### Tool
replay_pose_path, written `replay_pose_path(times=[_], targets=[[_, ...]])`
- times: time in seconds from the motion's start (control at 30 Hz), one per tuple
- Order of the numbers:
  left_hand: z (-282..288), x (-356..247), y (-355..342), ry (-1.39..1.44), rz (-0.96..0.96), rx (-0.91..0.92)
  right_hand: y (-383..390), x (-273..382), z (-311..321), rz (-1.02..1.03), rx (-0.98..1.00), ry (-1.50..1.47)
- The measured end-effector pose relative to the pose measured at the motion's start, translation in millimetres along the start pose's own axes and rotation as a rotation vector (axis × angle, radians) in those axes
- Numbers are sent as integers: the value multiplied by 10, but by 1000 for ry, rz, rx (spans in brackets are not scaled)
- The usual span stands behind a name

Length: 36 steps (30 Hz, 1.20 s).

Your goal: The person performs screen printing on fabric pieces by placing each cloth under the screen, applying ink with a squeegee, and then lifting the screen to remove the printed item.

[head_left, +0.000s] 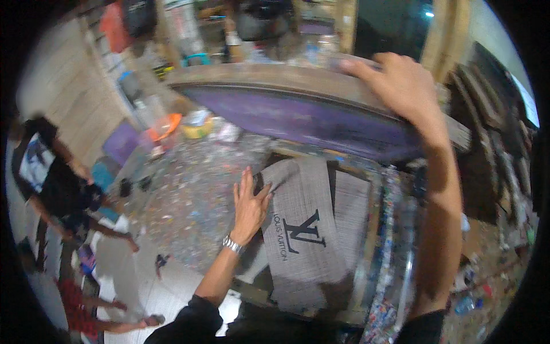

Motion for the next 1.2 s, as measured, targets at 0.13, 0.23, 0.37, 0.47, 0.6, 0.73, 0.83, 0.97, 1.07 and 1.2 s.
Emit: replay_pose_path(times=[0.13,0.23,0.37,0.47,0.6,0.73,0.83,0.97,1.07,1.2], targets=[[1425,1674,921,-240,290,-281,-49,98,-156,-36,96,-59],[2310,2468,1270,-896,515,-42,-67,248,-139,-29,123,-56],[1797,1280,734,-222,85,-148,-205,77,-175,-53,159,-9],[648,-784,1073,229,-400,500,-272,-9,-165,-42,162,-13],[-19,-1277,2015,246,-498,746,-264,126,-210,-32,169,-36],[-43,-1304,2053,192,-485,756,-410,39,-285,-42,230,-50],[7,-1314,2046,124,-494,752,-505,-1,-210,-36,152,-48],[-5,-1299,2039,174,-481,695,-332,73,-182,-54,146,-30],[97,-1360,1905,205,-477,729,20,54,-84,-32,111,25],[945,-798,1072,744,20,144,1059,416,117,183,-256,-58]])
Point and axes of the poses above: each hand's wrist, its own y-axis away from the middle knuckle, its own z-axis out of the back of the hand, x = y × z, the point moved 9 cm from there along -y, towards the middle knuckle, and after that the axes turned 9 degrees about -z, right-handed, at the moved point
